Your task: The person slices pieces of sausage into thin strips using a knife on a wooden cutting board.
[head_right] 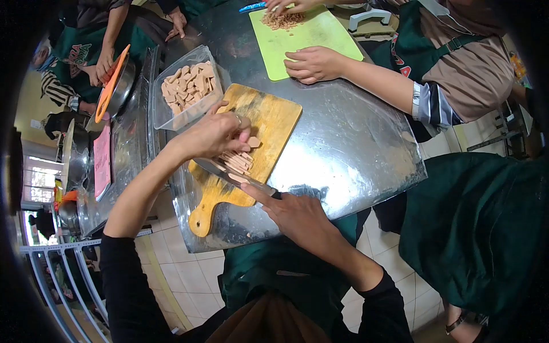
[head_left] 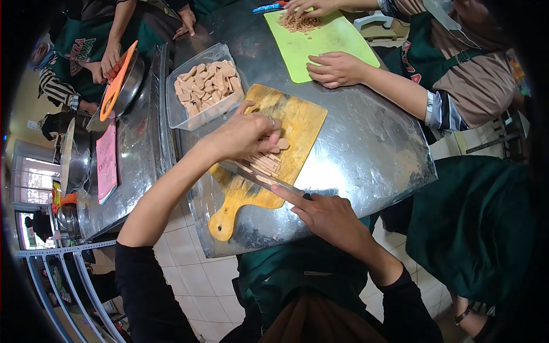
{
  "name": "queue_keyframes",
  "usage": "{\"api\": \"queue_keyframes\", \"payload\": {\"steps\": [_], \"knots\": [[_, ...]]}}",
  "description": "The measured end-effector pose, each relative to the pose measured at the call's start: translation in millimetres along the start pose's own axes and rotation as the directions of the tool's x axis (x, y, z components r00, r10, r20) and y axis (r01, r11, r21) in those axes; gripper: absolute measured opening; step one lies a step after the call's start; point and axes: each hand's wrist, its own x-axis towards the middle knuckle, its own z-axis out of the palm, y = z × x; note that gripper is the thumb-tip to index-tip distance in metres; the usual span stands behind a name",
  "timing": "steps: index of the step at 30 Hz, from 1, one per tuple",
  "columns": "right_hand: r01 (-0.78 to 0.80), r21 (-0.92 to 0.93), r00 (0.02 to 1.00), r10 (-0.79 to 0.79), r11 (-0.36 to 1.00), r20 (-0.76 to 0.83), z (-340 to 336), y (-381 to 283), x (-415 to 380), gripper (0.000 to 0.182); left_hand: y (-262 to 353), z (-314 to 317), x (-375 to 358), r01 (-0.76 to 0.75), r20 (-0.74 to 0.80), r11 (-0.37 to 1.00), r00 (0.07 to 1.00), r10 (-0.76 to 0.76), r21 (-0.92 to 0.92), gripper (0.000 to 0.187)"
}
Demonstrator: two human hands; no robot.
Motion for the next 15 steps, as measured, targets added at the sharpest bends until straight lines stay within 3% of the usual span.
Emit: {"api": "queue_keyframes", "payload": {"steps": [3, 7, 10, 15], "knots": [[-0.05, 0.048, 0.995, 0.045, 0.998, 0.093, -14, -5, 5, 0.064, -5, 0, -10, 0.035, -0.151, 0.973, 0.986, -0.07, -0.227, 0.017], [-0.172, 0.088, 0.972, 0.155, 0.981, 0.176, -24, -7, 16, 0.063, -15, -1, -31, -0.109, -0.433, 0.902, 0.897, -0.092, -0.419, 0.02], [-0.167, 0.11, 0.976, 0.149, 0.98, 0.156, -31, -1, 26, 0.062, -6, 1, -64, -0.096, -0.468, 0.711, 0.812, -0.349, -0.696, 0.019], [-0.147, 0.303, 0.986, 0.117, 0.942, 0.117, -45, 12, 33, 0.062, 13, 46, -111, -0.103, -0.418, 0.496, 0.698, -0.582, -0.862, 0.016]]}}
